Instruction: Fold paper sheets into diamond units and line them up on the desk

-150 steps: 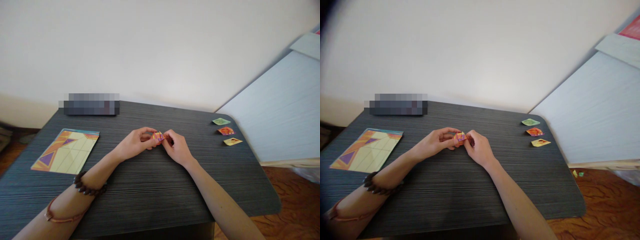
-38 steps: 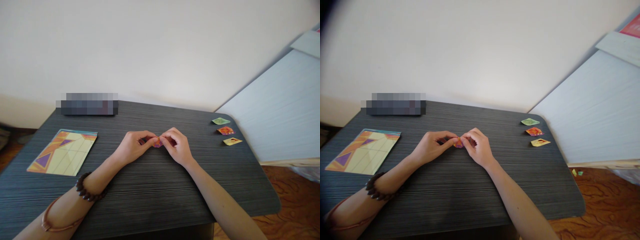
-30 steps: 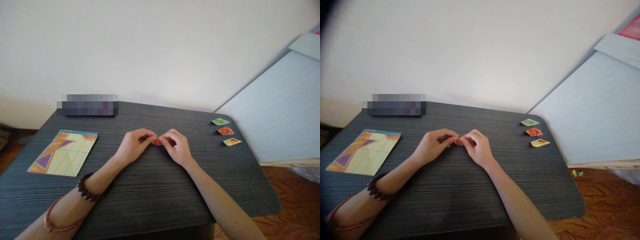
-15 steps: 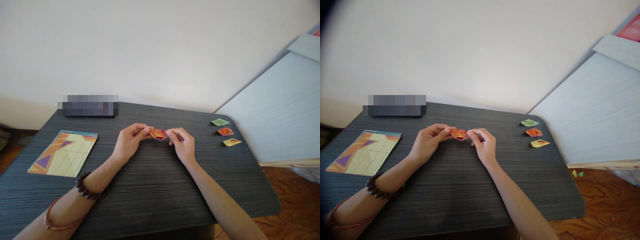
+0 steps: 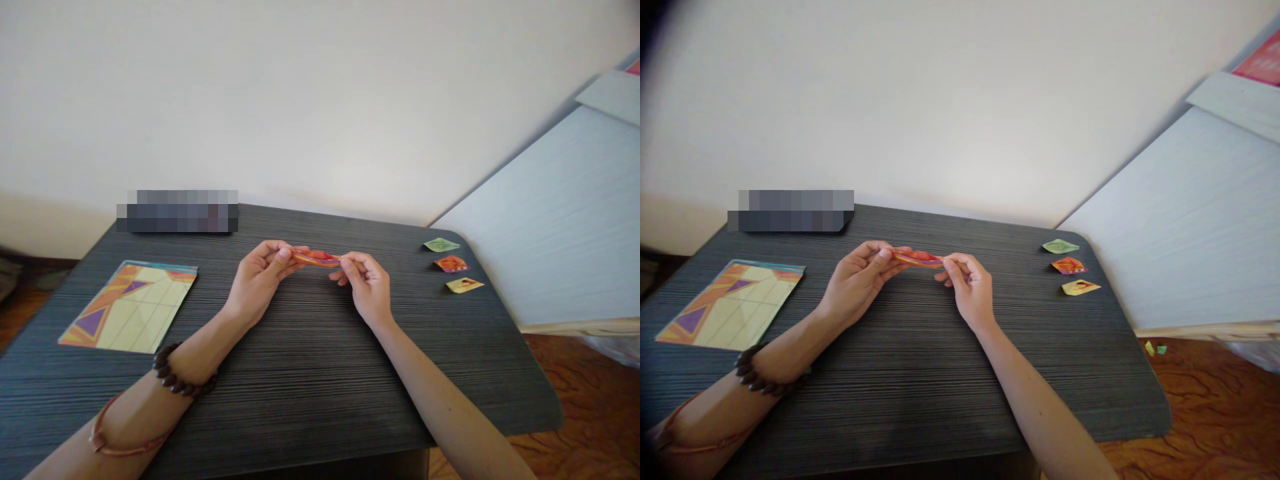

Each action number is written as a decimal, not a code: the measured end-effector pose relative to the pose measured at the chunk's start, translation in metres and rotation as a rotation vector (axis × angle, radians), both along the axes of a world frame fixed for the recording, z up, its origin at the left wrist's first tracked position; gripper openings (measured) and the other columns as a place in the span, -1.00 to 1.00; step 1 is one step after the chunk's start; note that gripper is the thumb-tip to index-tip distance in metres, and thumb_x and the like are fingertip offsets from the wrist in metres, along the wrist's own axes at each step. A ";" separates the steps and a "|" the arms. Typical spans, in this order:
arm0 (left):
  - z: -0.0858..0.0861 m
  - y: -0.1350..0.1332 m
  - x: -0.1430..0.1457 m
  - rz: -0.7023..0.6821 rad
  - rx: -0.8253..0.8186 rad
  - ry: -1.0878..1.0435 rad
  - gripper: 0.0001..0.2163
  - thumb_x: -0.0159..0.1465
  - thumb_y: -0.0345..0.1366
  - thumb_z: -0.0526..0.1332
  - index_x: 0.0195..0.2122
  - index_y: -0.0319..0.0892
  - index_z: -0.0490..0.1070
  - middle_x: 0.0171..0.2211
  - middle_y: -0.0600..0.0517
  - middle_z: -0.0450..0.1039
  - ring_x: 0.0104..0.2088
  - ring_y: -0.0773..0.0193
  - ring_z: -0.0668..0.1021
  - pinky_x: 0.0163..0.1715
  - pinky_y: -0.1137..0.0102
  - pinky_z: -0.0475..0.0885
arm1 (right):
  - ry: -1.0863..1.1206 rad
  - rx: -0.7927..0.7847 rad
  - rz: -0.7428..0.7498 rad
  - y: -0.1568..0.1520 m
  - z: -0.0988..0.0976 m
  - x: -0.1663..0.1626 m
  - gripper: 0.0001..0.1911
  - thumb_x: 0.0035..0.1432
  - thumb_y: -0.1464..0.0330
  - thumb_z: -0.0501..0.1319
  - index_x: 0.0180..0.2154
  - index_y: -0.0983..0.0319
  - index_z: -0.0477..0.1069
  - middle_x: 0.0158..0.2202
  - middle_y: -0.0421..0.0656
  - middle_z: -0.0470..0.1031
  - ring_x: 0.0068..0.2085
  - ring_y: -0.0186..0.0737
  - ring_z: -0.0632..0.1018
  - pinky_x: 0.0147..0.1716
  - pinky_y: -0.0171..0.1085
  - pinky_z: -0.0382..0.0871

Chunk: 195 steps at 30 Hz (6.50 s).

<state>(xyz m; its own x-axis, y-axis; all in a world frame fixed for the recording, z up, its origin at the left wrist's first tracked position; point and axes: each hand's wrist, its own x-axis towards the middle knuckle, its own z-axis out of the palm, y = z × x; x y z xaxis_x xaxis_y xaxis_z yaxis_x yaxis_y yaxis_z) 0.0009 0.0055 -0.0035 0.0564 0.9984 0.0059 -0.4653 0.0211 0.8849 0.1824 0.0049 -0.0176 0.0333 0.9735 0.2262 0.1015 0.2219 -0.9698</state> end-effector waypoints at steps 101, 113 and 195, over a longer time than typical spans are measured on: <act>-0.006 0.014 -0.039 -0.340 0.466 1.452 -0.85 0.20 -0.12 0.18 -0.33 -0.03 0.45 -0.37 0.09 0.42 -0.22 0.18 0.32 -0.17 0.26 0.18 | -0.840 -0.087 0.246 0.005 0.013 0.006 -0.92 0.14 0.30 0.22 -0.33 0.15 0.45 -0.40 -0.22 0.42 -0.30 -0.26 0.38 -0.25 -0.23 0.15; -0.001 0.007 -0.033 -0.360 0.672 1.350 -0.81 0.32 -0.33 0.04 -0.19 -0.05 0.44 -0.22 0.03 0.40 -0.13 0.23 0.34 -0.08 0.29 0.23 | -0.868 0.200 0.291 -0.005 0.007 0.008 -0.80 0.26 0.31 0.06 -0.19 0.15 0.44 -0.19 -0.14 0.41 -0.18 -0.21 0.39 -0.16 -0.18 0.24; 0.006 0.004 -0.023 -0.375 0.466 1.433 -0.81 0.21 -0.40 0.07 -0.24 -0.07 0.43 -0.24 0.05 0.45 -0.14 0.15 0.36 -0.14 0.18 0.22 | -0.831 0.014 0.424 0.002 0.019 0.014 -0.85 0.17 0.41 0.16 -0.23 0.13 0.46 -0.23 -0.17 0.40 -0.19 -0.22 0.39 -0.18 -0.18 0.22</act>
<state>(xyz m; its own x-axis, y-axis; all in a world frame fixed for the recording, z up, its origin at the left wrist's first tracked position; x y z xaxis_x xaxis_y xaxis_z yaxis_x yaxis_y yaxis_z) -0.0225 0.0092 0.0022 0.5240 0.8514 0.0255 0.7149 -0.4558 0.5303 0.1965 0.0073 0.0010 -0.5019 0.8644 0.0300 0.6697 0.4103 -0.6190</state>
